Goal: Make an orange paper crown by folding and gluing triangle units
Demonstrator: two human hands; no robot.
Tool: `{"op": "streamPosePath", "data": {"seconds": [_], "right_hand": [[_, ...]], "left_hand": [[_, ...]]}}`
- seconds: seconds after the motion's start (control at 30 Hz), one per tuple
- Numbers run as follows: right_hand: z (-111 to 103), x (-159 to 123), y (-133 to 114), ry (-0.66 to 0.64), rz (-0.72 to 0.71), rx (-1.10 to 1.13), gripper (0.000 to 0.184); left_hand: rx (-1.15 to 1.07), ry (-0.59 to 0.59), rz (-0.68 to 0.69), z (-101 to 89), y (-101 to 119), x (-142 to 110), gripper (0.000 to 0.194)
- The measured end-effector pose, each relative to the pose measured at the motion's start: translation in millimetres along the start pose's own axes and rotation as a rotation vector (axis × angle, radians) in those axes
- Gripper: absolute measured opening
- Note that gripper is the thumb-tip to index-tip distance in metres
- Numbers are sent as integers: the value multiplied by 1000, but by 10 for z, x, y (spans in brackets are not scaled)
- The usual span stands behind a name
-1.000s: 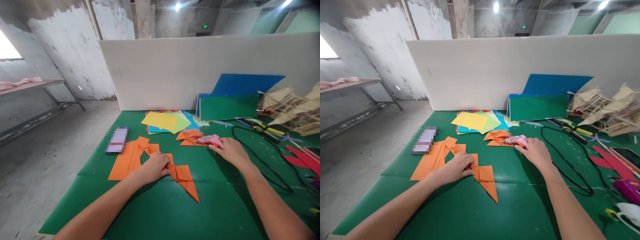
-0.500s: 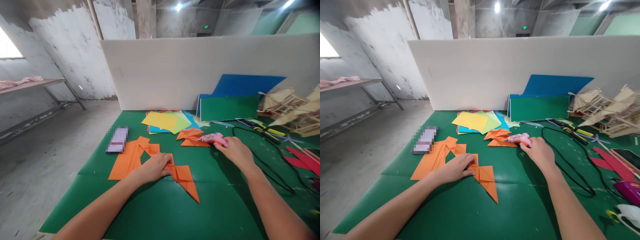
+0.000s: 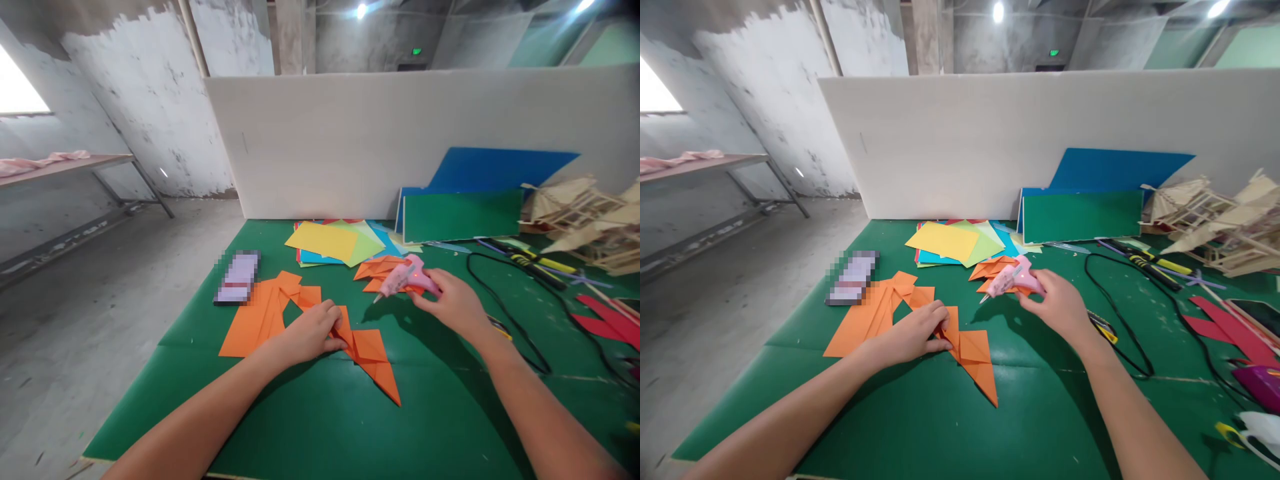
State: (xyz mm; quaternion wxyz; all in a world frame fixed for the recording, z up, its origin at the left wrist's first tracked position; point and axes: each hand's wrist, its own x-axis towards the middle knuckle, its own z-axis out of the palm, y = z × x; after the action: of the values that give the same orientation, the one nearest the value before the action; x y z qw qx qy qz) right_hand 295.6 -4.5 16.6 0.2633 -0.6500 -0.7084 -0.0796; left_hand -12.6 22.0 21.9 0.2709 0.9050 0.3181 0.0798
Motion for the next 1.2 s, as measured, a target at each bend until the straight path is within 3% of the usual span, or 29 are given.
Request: {"op": "streamPosePath", "data": {"seconds": [0.1,0.5,0.77,1.2], "right_hand": [[71,-17,-136,-22,-161,38,27],[183,-67,-479,-2,-483,31,21],[192,-60,-440,25,-525,30,29],[60,-54,-383,39,-612,59,27]], "left_hand": [[-3,-1,-4,2,0,-5,27],[-38,15,4,9,-10,-14,24],[-47,10,2,-2,-2,-14,25],[-43,18,-4,10,-20,-18,25]]}}
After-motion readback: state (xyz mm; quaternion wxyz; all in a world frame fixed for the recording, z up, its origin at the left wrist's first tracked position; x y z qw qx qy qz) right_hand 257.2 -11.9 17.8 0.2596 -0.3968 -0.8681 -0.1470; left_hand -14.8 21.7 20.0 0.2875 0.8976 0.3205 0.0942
